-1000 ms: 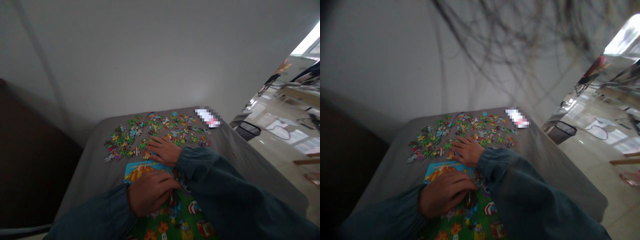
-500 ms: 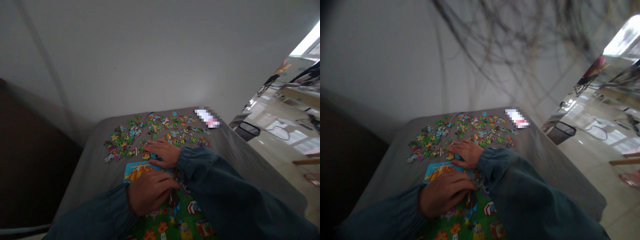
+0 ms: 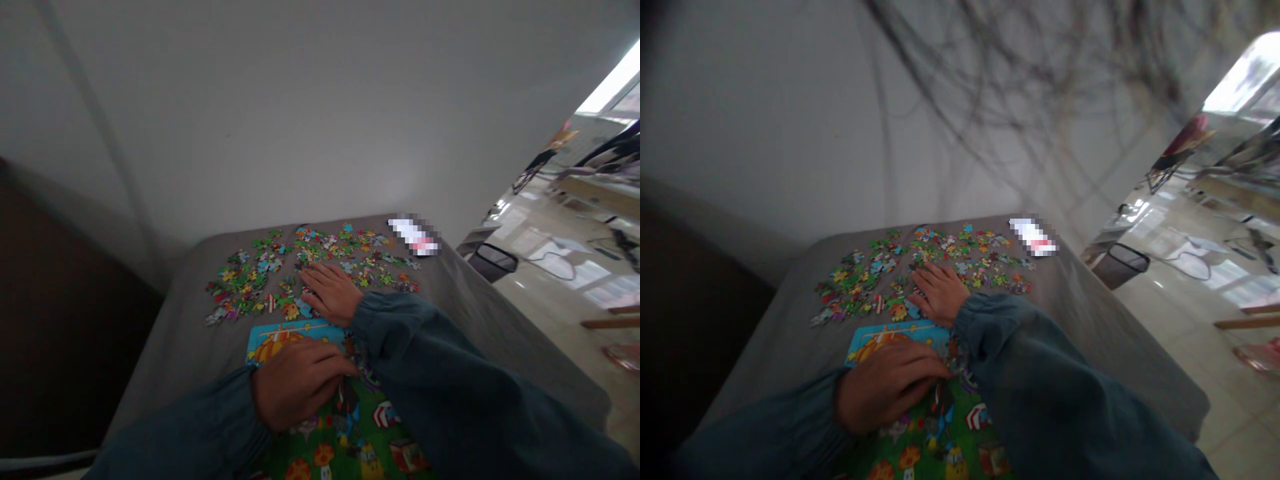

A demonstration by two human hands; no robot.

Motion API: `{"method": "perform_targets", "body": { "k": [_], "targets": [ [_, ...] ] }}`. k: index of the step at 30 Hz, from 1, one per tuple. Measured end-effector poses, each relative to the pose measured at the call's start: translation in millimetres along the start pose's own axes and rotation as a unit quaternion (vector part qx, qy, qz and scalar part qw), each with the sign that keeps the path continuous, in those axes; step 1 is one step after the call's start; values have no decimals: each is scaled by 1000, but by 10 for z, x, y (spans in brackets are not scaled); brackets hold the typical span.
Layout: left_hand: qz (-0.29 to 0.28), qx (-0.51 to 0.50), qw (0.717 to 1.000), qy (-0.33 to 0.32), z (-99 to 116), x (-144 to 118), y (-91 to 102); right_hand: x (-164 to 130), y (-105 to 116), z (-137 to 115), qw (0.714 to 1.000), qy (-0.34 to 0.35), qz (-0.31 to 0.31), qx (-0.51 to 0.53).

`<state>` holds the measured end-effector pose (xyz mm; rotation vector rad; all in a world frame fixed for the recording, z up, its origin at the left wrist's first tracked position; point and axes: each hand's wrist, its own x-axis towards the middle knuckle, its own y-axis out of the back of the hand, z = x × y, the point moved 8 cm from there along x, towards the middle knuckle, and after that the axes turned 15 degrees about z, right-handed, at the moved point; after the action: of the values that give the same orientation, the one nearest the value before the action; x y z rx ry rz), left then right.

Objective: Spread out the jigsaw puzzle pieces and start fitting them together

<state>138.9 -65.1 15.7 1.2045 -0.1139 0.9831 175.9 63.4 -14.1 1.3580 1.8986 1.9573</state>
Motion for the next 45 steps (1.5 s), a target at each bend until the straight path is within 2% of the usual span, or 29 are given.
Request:
{"method": "perform_targets", "body": {
  "k": [4, 7, 9, 11, 13, 17, 18, 20, 23, 25, 27, 30, 33, 35, 39, 45],
  "targets": [
    [4, -41, 998, 50, -72, 16, 27, 14, 47, 34, 1000, -28, 12, -4],
    [45, -84, 981, 168, -317, 31, 118, 115, 81, 212, 997, -74, 4, 15],
    [118, -104, 951, 265, -578, 14, 257, 243, 95, 370, 995, -97, -14, 26],
    [219, -133, 900, 353, -870, -51, 434, 396, 85, 475, 995, -90, -45, 29],
    [313, -172, 833, 424, -1155, -162, 576, 535, 55, 519, 995, -75, -70, 16],
    [446, -261, 691, 505, -1543, -401, 686, 686, -74, 494, 992, -92, -86, -13],
    [465, -280, 667, 511, -1583, -432, 689, 704, -112, 472, 991, -98, -86, -9],
    [480, -303, 644, 513, -1605, -448, 686, 742, -156, 422, 992, -102, -73, 12],
    [480, -310, 642, 510, -1575, -429, 686, 786, -116, 337, 992, -84, -33, 89],
    [475, -312, 646, 510, -1554, -417, 681, 744, -57, 309, 977, -101, -14, 189],
    [456, -307, 664, 507, -1524, -392, 668, 614, 1, 304, 940, -147, -2, 309],
    [399, -290, 712, 499, -1424, -324, 601, 302, 64, 277, 868, -209, 16, 450],
    [316, -297, 750, 499, -1273, -252, 457, 13, 47, 220, 809, -255, 4, 529],
    [277, -303, 760, 504, -1196, -235, 384, -90, 18, 188, 784, -279, -9, 554],
    [255, -301, 749, 532, -1185, -283, 334, -116, 13, 214, 762, -315, 3, 566],
    [263, -340, 712, 555, -1183, -274, 306, -139, -29, 253, 752, -338, -15, 566]
  ]
}}
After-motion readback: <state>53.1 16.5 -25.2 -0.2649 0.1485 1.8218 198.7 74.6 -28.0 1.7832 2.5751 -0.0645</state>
